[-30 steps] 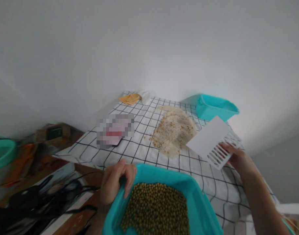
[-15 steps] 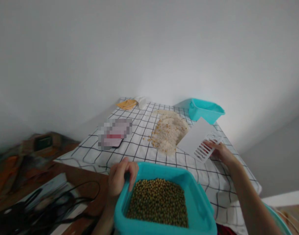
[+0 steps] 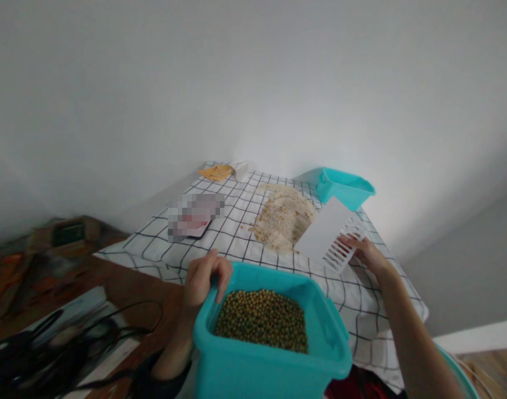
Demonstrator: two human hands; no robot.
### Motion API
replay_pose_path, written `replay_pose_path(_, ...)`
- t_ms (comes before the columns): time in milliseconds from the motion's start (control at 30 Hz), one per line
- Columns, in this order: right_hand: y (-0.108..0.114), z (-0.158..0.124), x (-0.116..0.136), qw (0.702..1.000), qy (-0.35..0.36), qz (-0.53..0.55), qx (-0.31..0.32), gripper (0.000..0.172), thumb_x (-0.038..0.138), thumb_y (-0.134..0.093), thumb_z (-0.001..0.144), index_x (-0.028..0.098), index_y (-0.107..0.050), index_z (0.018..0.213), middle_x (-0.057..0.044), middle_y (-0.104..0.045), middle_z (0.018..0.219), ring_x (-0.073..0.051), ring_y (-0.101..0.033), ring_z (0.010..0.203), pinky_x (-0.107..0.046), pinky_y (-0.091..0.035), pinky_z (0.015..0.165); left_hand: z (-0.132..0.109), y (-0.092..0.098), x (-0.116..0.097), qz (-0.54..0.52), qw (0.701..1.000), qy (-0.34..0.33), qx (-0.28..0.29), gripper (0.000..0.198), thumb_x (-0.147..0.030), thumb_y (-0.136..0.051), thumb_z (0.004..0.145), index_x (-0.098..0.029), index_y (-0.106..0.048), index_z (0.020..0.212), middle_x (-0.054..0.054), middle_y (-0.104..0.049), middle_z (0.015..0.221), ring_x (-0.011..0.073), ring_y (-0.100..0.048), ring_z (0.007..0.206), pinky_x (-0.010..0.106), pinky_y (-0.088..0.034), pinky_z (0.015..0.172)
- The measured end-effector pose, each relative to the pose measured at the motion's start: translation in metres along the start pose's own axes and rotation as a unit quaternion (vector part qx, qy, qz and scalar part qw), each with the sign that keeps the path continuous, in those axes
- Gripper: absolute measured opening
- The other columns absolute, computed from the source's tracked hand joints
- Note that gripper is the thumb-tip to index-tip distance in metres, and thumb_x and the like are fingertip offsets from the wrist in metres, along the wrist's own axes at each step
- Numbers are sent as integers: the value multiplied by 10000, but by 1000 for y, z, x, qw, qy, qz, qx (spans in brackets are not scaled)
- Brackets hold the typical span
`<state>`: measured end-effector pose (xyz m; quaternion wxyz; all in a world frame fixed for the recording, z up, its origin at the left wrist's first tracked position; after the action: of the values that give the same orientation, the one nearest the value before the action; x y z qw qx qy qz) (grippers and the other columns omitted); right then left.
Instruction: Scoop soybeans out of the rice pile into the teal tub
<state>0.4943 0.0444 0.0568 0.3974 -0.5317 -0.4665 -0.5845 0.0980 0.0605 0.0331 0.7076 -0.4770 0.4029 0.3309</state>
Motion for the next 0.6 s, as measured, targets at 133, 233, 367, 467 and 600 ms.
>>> replay_pose_path(133, 2, -1, -1, 1000, -3, 13, -5, 380, 452, -938, 630, 209, -750, 855, -81, -837, 886, -274, -778, 763, -399, -619, 785, -3, 2, -1, -3, 1000, -3, 2, 649, -468, -527, 1036, -236, -576, 432, 0, -448, 332, 158, -394, 395, 348, -302, 513)
replay_pose_path(233, 6, -2, -3, 1000, -8, 17, -8, 344, 423, -932, 633, 205, -757, 834, -73, -832, 864, -264, -769, 737, -386, -614, 765, -4, 1, -2, -4, 1000, 2, 10, 631, -470, -578, 1014, -238, -592, 427, 4, -467, 331, 164, -407, 405, 348, -312, 517)
replay_pose_path(367, 8, -3, -3, 1000, -11, 14, -7, 356, 426, -937, 625, 211, -755, 842, -59, -826, 838, -245, -757, 704, -365, -608, 729, -5, -1, -5, -9, 1000, 6, 14, 614, -459, -613, 1006, -233, -610, 435, 3, -484, 339, 165, -420, 413, 351, -317, 521)
replay_pose_path(467, 5, -7, -3, 1000, -19, 3, 10, 373, 465, -944, 643, 196, -754, 817, -81, -830, 849, -257, -772, 725, -371, -620, 736, -7, -2, -5, -16, 1000, 3, 8, 614, -444, -582, 1029, -232, -613, 454, -1, -494, 357, 164, -423, 420, 354, -314, 522)
replay_pose_path(600, -1, -11, -3, 998, -33, -12, 43, 408, 502, -963, 675, 182, -798, 867, -110, -853, 959, -268, -796, 796, -367, -637, 775, -8, -3, -4, -21, 1000, -5, 3, 616, -434, -582, 1026, -233, -602, 444, -3, -483, 351, 159, -408, 414, 358, -302, 528)
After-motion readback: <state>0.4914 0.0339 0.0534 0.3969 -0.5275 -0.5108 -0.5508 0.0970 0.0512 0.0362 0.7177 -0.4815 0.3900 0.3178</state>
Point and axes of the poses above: each hand's wrist, its own z-axis towards the middle knuckle, its own y-axis out of the back of the hand, x = y × z, the point moved 5 cm from there along z, towards the middle knuckle
